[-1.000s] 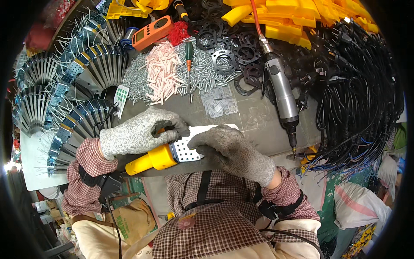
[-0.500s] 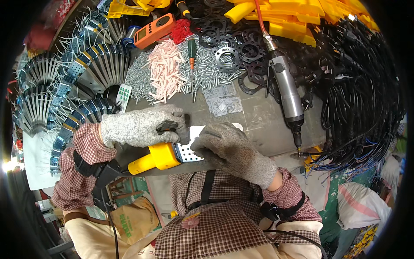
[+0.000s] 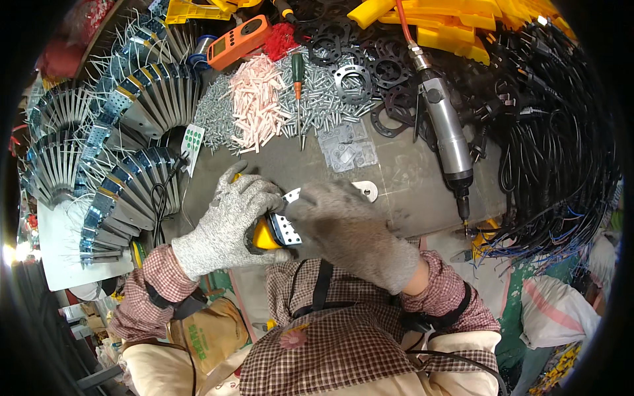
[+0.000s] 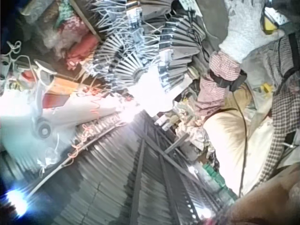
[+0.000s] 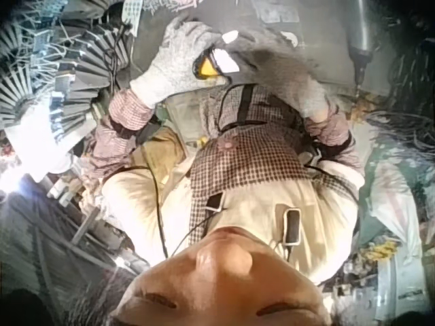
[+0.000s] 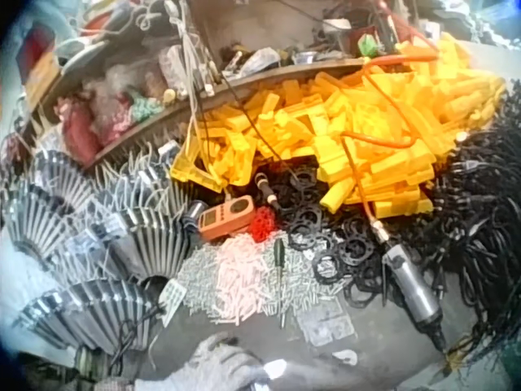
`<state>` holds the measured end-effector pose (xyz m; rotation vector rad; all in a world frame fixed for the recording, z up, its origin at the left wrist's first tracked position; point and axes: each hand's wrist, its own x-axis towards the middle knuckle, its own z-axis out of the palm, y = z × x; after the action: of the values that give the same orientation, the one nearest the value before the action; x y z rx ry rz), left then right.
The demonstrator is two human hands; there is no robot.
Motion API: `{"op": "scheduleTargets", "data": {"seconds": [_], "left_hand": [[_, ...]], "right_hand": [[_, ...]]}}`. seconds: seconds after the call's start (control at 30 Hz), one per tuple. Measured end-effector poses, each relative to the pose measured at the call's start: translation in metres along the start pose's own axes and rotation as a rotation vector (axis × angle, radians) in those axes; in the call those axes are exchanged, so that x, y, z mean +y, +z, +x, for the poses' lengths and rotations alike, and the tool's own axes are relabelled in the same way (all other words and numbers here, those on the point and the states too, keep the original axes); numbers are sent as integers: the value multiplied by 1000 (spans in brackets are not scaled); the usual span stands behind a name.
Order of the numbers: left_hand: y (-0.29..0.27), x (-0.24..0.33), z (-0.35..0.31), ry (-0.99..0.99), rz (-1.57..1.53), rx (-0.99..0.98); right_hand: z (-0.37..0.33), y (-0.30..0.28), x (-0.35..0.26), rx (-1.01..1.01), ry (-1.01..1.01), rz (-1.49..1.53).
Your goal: The recorder is assembling electronic components by wiring, soldering, and fastening them into yellow plastic housings and metal frames.
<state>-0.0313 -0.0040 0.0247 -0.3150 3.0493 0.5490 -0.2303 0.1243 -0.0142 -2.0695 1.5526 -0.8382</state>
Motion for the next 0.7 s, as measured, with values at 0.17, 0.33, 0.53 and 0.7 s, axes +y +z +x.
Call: {"op": "scheduleTargets", "data": {"seconds": [0.17, 0.33, 0.53, 0.7], "left_hand": [[7, 4, -5, -48, -1, 113], [9, 4, -6, -77, 18, 128], [14, 8, -8, -149, -23, 252], [18, 9, -12, -183, -90, 367]], "right_hand": [[6, 0, -16, -53, -89, -36], [2, 7, -46, -67, 60, -177], [-1, -17, -17, -181, 52, 158], [-58, -78, 48, 444, 719, -642]]}}
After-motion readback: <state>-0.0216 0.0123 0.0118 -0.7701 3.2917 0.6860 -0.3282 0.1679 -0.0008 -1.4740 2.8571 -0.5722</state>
